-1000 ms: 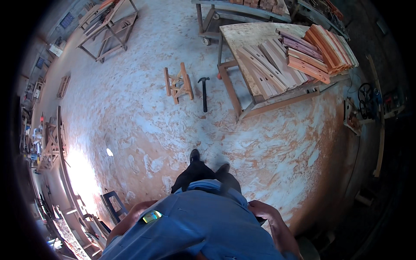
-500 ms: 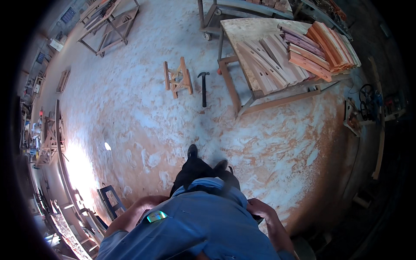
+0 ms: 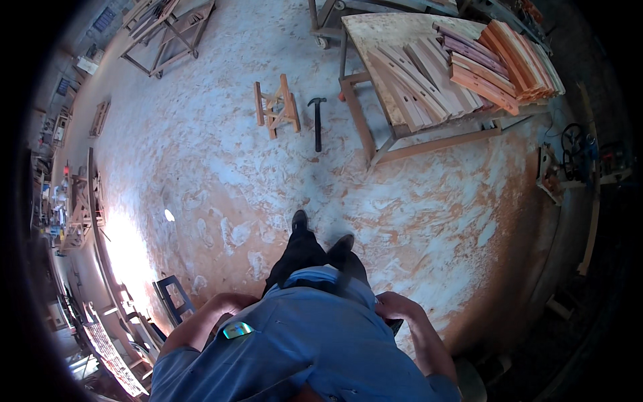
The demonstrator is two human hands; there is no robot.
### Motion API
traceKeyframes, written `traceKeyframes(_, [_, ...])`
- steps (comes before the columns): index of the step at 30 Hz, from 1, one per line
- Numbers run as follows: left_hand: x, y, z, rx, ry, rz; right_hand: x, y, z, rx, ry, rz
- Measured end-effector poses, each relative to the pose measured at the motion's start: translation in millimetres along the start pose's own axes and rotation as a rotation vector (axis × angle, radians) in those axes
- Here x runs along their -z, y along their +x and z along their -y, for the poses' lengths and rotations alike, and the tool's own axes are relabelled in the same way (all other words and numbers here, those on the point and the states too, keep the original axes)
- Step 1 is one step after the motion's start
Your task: The person assembles a small wooden stool by inserting metal dowels into pre-drilled holes and joining the wooden frame components. After assembling the stool, the person moves to a woodworking machine and operates a lever to adjust the machine's head.
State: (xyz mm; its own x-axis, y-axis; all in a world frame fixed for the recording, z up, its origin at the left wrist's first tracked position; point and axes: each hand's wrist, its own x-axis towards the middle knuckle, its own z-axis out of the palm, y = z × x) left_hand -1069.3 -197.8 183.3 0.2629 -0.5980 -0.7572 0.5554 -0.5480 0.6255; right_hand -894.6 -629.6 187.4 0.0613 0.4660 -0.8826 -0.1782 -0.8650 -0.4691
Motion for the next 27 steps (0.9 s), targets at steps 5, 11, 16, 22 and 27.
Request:
traceKeyframes(5, [-11, 22, 39, 0.128, -0.157, 0.08, 4, 0, 5, 0.009, -0.086, -0.007])
traceKeyframes(11, [-5, 24, 33, 0.099, -0.023, 0.061, 5, -11, 15, 0.079, -0.047, -0.047])
traceKeyframes(16, [-2, 23, 24, 0.054, 0.001, 0.076, 2, -11, 12, 0.076, -0.036, -0.041])
traceKeyframes(22, [5, 13, -5, 0.134, 0.005, 0.124, -5, -2, -6, 0.134, 0.011, -0.093])
traceKeyframes(27, [6, 11, -6, 0.094, 0.008, 0.125, -5, -4, -5, 0.128, 0.052, -0.094])
